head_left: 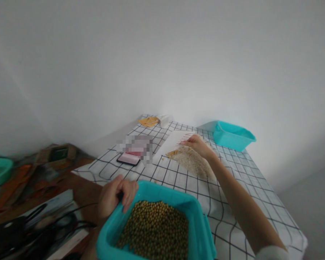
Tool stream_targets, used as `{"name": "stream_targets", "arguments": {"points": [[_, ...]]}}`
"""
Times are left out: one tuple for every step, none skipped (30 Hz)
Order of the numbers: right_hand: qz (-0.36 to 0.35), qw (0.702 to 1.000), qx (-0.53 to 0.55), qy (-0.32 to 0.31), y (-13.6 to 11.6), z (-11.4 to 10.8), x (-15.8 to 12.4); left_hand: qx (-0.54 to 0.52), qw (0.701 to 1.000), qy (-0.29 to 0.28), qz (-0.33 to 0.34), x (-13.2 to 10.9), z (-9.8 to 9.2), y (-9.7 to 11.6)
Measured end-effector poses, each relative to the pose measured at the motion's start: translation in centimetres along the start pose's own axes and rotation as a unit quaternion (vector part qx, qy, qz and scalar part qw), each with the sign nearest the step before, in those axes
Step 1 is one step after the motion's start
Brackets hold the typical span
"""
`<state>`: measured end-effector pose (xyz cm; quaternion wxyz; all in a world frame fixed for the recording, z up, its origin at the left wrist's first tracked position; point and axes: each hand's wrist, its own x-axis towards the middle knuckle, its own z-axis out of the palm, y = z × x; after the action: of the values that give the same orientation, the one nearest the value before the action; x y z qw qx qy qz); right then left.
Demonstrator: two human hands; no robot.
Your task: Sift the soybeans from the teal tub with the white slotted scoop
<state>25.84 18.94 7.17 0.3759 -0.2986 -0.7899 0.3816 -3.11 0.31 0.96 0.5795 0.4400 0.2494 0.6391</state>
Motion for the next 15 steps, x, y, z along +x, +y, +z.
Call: {"name": "stream_targets", "arguments": {"points": [[0.003,1.0,0.003,-0.002,-0.3,0.1,-0.1,-0.004,1.0,0.001,-0.001,0.0,0.0,0.0],[0.007,1.0,0.006,-0.003,-0.6,0.1,-0.3,-0.01,1.0,0.004,-0.002,0.0,0.1,-0.1],[0.01,1.0,0.009,-0.002,-0.8,0.2,-0.4,-0.014,1.0,0.006,-0.003,0.0,0.1,-0.1],[0.013,1.0,0.013,0.003,-1.0,0.2,-0.5,-0.017,1.0,0.008,-0.003,0.0,0.1,-0.2],[0.014,1.0,0.017,0.013,-1.1,0.2,-0.5,-0.019,1.0,0.009,-0.004,0.0,0.1,-0.3],[0.015,0.999,0.022,0.027,-1.2,0.2,-0.6,-0.019,1.0,0.01,-0.004,0.0,0.1,-0.4],[0.014,0.999,0.027,0.045,-1.2,0.1,-0.6,-0.018,1.0,0.01,-0.004,0.0,0.0,-0.4],[0.012,0.997,0.033,0.066,-1.3,0.1,-0.8,-0.015,1.0,0.011,-0.005,0.0,0.0,-0.4],[0.01,0.995,0.04,0.086,-1.3,0.0,-0.9,-0.012,1.0,0.011,-0.005,0.0,-0.1,-0.4],[0.007,0.993,0.046,0.105,-1.5,-0.1,-1.2,-0.009,1.0,0.01,-0.006,0.0,-0.2,-0.4],[0.005,0.991,0.054,0.121,-1.6,-0.1,-1.5,-0.006,1.0,0.009,-0.007,0.0,-0.2,-0.3],[0.006,0.989,0.063,0.134,-1.9,-0.1,-2.0,-0.003,1.0,0.007,-0.008,0.0,-0.2,-0.3],[0.011,0.987,0.071,0.143,-2.1,0.0,-2.5,-0.001,1.0,0.005,-0.008,0.0,-0.2,-0.2],[0.019,0.985,0.079,0.151,-2.4,0.1,-3.1,0.002,1.0,0.002,-0.007,0.0,-0.1,-0.1],[0.029,0.984,0.082,0.158,-2.7,0.3,-3.7,0.003,1.0,0.0,-0.007,0.1,-0.1,0.0]]}}
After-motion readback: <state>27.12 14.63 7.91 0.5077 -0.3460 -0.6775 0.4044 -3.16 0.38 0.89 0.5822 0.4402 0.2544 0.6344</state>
